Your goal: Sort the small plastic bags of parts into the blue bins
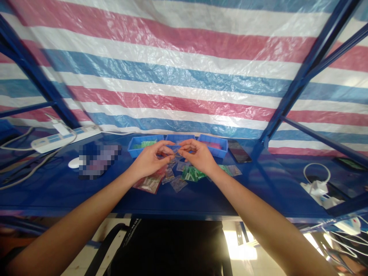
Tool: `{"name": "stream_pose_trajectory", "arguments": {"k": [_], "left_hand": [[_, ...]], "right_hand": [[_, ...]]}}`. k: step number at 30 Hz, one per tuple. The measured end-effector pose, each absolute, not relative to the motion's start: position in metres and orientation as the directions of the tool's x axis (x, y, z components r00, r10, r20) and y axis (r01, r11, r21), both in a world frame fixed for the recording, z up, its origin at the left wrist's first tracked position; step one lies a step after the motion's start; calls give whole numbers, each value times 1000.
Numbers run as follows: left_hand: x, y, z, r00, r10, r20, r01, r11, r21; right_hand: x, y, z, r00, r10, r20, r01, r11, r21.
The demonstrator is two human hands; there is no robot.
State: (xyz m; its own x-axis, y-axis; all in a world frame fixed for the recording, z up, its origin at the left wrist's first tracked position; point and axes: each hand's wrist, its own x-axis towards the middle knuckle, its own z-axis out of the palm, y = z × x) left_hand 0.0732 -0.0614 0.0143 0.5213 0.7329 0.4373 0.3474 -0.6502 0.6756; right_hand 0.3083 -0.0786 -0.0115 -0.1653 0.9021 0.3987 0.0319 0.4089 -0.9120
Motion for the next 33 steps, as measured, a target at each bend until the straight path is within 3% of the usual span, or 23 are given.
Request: {"name": "stream_pose_trajectory", "arguments": {"k": [8,14,21,27,33], "left_hand": [[75,-62,18,402,739,540,335,-668,664],[74,-62,18,409,731,546,341,-678,652],[75,-63,19,397,722,567,334,-689,643],[75,-64,19,408,722,559,326,-687,649],[77,-65,17,432,719,545,287,-682,672]], "right_hand": [[309,-80,-10,-151,902,405,99,421,-901],[310,-79,-10,-135,907,399,85,412,-907],[308,-81,-11,-252,909,332,146,374,-916],[310,-79,-12,-211,899,384,99,410,-907],[308,-81,-15,-288,881,374,119,421,-899]]}}
